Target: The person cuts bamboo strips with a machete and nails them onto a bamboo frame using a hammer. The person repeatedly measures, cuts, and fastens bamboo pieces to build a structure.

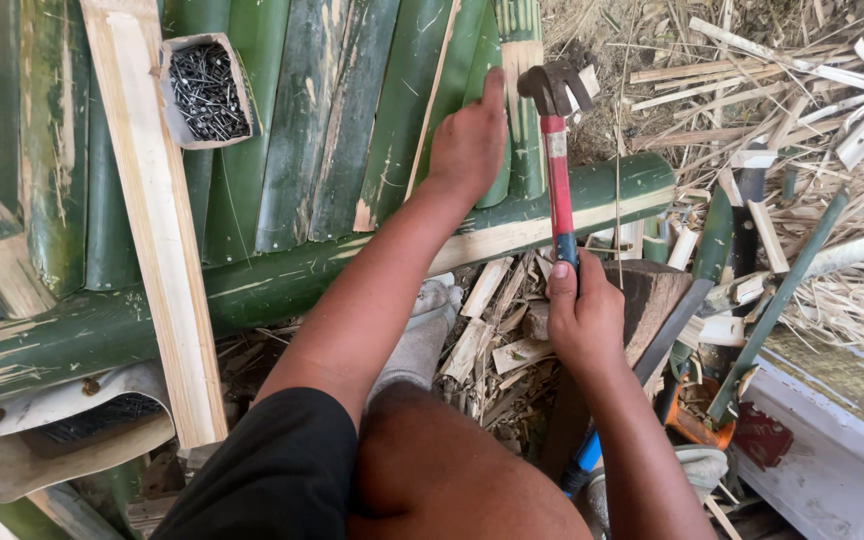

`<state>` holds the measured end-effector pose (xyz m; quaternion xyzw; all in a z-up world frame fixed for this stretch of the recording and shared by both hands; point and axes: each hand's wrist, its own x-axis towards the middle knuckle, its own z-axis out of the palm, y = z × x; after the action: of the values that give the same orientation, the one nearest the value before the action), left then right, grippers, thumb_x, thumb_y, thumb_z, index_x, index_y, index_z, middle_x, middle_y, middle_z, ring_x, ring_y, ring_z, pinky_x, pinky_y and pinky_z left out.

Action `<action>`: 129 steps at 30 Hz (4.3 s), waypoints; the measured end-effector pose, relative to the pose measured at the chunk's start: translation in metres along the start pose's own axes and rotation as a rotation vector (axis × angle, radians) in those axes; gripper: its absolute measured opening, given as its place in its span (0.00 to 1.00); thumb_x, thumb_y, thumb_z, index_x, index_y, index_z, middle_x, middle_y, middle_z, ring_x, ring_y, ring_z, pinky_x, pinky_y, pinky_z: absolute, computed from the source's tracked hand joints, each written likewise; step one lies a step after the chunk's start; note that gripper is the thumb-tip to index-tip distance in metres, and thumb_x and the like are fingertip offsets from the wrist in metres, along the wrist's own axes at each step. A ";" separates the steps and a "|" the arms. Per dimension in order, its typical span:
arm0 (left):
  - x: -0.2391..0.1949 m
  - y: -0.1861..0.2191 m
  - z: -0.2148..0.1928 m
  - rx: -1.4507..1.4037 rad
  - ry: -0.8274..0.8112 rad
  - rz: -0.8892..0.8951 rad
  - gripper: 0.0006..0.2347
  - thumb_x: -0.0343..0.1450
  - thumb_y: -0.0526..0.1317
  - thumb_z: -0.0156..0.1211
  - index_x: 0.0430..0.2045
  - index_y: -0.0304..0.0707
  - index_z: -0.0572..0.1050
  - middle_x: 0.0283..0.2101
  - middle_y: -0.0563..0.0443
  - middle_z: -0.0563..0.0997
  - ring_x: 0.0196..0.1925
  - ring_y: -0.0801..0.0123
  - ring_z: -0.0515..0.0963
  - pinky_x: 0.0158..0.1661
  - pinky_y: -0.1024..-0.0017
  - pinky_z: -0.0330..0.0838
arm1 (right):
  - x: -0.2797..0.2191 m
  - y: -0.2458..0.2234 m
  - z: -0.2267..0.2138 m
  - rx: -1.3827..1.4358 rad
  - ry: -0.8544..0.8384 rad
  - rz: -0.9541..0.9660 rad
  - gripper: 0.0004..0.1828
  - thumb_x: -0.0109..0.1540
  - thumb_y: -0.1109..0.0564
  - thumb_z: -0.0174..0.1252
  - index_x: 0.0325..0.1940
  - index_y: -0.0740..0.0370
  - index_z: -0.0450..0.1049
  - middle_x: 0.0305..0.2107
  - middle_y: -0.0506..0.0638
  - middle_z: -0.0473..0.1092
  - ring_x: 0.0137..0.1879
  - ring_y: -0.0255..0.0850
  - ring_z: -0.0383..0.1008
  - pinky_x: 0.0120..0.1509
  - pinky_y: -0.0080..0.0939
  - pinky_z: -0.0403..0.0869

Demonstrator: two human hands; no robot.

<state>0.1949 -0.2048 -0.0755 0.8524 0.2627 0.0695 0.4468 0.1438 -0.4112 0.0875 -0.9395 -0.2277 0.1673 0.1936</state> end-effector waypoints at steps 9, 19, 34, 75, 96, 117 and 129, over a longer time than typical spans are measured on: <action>0.000 0.004 -0.006 0.064 -0.112 0.003 0.27 0.73 0.30 0.46 0.69 0.33 0.50 0.38 0.31 0.82 0.38 0.41 0.84 0.39 0.51 0.78 | 0.000 -0.002 0.010 -0.003 -0.046 0.083 0.18 0.72 0.49 0.48 0.54 0.67 0.72 0.24 0.56 0.74 0.30 0.51 0.78 0.38 0.50 0.74; -0.004 -0.002 -0.002 -0.028 -0.047 -0.041 0.25 0.75 0.39 0.55 0.67 0.35 0.55 0.32 0.35 0.83 0.35 0.41 0.84 0.38 0.47 0.77 | 0.003 0.008 0.020 -0.130 -0.044 0.125 0.19 0.74 0.47 0.48 0.46 0.66 0.73 0.23 0.59 0.71 0.31 0.58 0.74 0.37 0.54 0.71; -0.083 0.007 -0.037 0.210 -0.102 0.309 0.26 0.65 0.42 0.67 0.57 0.31 0.71 0.65 0.41 0.69 0.69 0.44 0.61 0.62 0.49 0.60 | -0.086 0.036 0.035 0.524 -0.001 0.563 0.21 0.68 0.43 0.48 0.48 0.62 0.73 0.18 0.48 0.66 0.17 0.35 0.64 0.21 0.41 0.65; -0.065 -0.018 0.001 0.536 -0.233 0.594 0.23 0.74 0.34 0.41 0.65 0.18 0.64 0.73 0.29 0.59 0.75 0.41 0.57 0.72 0.52 0.48 | 0.023 -0.031 -0.050 -0.387 -0.176 -0.153 0.16 0.74 0.49 0.50 0.46 0.66 0.71 0.24 0.66 0.71 0.34 0.68 0.74 0.40 0.62 0.72; -0.065 -0.015 -0.006 0.565 -0.252 0.604 0.24 0.72 0.35 0.42 0.64 0.21 0.63 0.72 0.29 0.59 0.74 0.43 0.59 0.70 0.53 0.50 | 0.035 -0.025 -0.058 -0.440 -0.147 -0.199 0.18 0.71 0.47 0.49 0.42 0.66 0.68 0.22 0.69 0.69 0.32 0.72 0.72 0.38 0.66 0.69; -0.074 -0.017 -0.006 0.525 -0.153 0.581 0.22 0.71 0.33 0.45 0.62 0.20 0.67 0.69 0.29 0.65 0.72 0.45 0.64 0.70 0.55 0.54 | 0.042 -0.012 -0.060 -0.444 -0.240 -0.099 0.20 0.72 0.44 0.44 0.42 0.66 0.67 0.23 0.69 0.71 0.34 0.72 0.73 0.41 0.68 0.70; -0.076 -0.013 -0.017 0.494 -0.098 0.580 0.19 0.71 0.34 0.48 0.56 0.22 0.73 0.65 0.33 0.72 0.70 0.50 0.69 0.68 0.55 0.60 | 0.028 0.029 -0.041 -0.338 -0.217 0.048 0.22 0.72 0.42 0.42 0.43 0.64 0.68 0.20 0.66 0.71 0.30 0.68 0.74 0.39 0.66 0.71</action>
<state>0.1189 -0.2255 -0.0668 0.9755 -0.0023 0.0868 0.2019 0.1944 -0.4333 0.1040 -0.9402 -0.2495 0.2317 0.0035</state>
